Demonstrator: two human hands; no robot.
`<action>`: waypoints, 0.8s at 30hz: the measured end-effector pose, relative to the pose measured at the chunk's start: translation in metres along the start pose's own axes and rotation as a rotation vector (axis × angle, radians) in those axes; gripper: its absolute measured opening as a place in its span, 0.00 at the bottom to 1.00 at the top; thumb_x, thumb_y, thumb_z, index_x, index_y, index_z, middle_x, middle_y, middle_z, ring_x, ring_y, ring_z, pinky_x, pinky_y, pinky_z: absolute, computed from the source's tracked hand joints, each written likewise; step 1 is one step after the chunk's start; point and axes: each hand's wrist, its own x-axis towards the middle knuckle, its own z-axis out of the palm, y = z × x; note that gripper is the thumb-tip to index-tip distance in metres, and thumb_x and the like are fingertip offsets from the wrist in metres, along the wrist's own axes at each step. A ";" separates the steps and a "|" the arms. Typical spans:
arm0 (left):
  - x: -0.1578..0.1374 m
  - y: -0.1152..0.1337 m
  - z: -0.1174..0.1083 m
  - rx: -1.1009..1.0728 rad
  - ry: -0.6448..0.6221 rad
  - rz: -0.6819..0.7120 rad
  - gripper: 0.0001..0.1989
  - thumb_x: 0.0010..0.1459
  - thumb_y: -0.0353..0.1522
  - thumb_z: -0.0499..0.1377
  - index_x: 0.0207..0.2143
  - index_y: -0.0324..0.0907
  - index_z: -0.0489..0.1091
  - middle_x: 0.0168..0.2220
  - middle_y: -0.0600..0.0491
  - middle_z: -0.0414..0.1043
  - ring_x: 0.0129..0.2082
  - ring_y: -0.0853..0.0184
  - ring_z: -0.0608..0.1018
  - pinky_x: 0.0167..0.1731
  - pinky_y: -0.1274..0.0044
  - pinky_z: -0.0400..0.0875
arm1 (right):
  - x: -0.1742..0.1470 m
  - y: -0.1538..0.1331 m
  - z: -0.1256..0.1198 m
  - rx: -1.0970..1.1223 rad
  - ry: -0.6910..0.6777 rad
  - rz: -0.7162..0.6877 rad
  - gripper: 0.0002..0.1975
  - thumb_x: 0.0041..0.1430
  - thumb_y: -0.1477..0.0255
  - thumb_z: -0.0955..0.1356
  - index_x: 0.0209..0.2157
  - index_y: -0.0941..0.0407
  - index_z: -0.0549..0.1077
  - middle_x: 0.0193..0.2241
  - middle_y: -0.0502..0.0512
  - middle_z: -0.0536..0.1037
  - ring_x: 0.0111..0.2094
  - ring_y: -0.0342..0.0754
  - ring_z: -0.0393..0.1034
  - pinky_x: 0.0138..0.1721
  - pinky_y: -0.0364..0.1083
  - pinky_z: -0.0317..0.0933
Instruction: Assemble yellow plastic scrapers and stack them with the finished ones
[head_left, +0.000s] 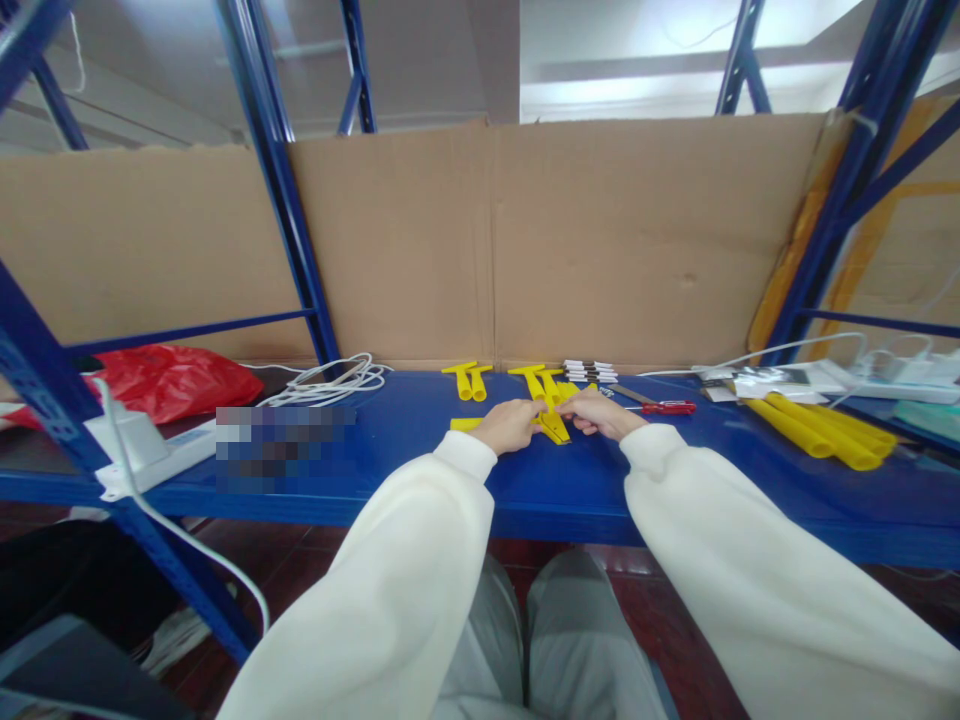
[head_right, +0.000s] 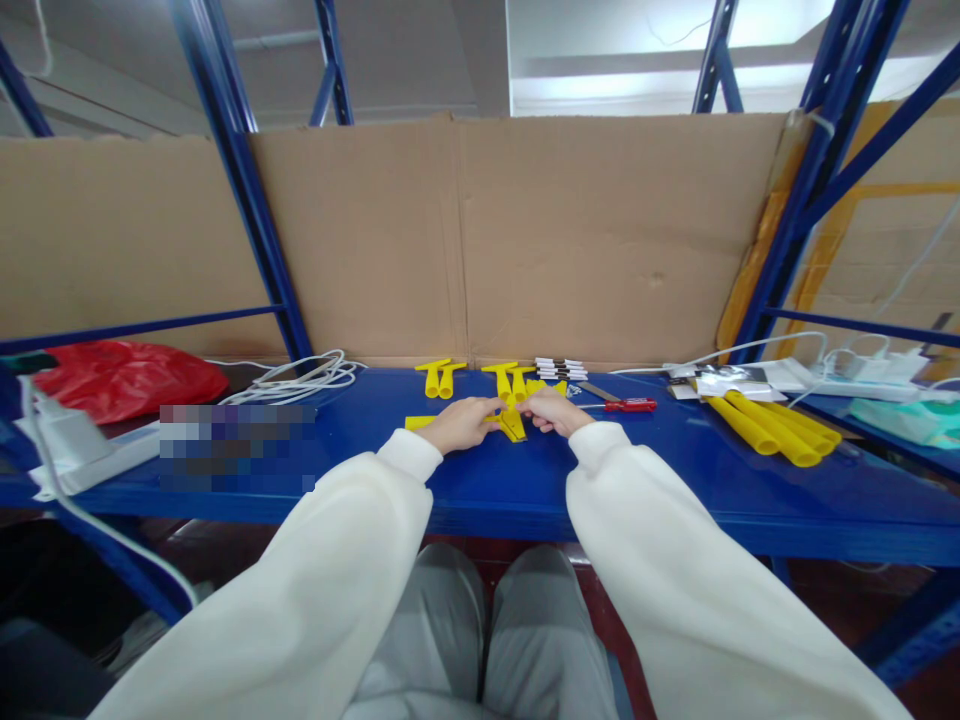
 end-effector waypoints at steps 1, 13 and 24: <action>0.000 0.000 0.001 -0.005 0.003 0.004 0.19 0.64 0.31 0.56 0.56 0.42 0.69 0.52 0.43 0.75 0.53 0.57 0.77 0.51 0.70 0.71 | 0.001 0.001 0.000 -0.001 0.001 0.001 0.15 0.54 0.78 0.71 0.20 0.57 0.63 0.12 0.41 0.59 0.12 0.32 0.47 0.11 0.35 0.37; 0.001 -0.003 0.000 0.001 -0.013 0.076 0.18 0.63 0.30 0.55 0.53 0.46 0.74 0.50 0.45 0.76 0.50 0.59 0.78 0.50 0.71 0.71 | -0.003 -0.003 0.005 -0.066 0.030 0.019 0.17 0.54 0.76 0.71 0.19 0.56 0.60 0.10 0.40 0.56 0.11 0.32 0.44 0.13 0.36 0.35; 0.001 -0.006 0.003 0.009 0.013 0.107 0.17 0.64 0.29 0.52 0.50 0.43 0.76 0.44 0.44 0.74 0.45 0.59 0.77 0.45 0.73 0.71 | 0.002 0.001 0.001 -0.058 0.075 -0.045 0.18 0.51 0.75 0.74 0.20 0.55 0.61 0.11 0.39 0.55 0.12 0.34 0.44 0.13 0.37 0.36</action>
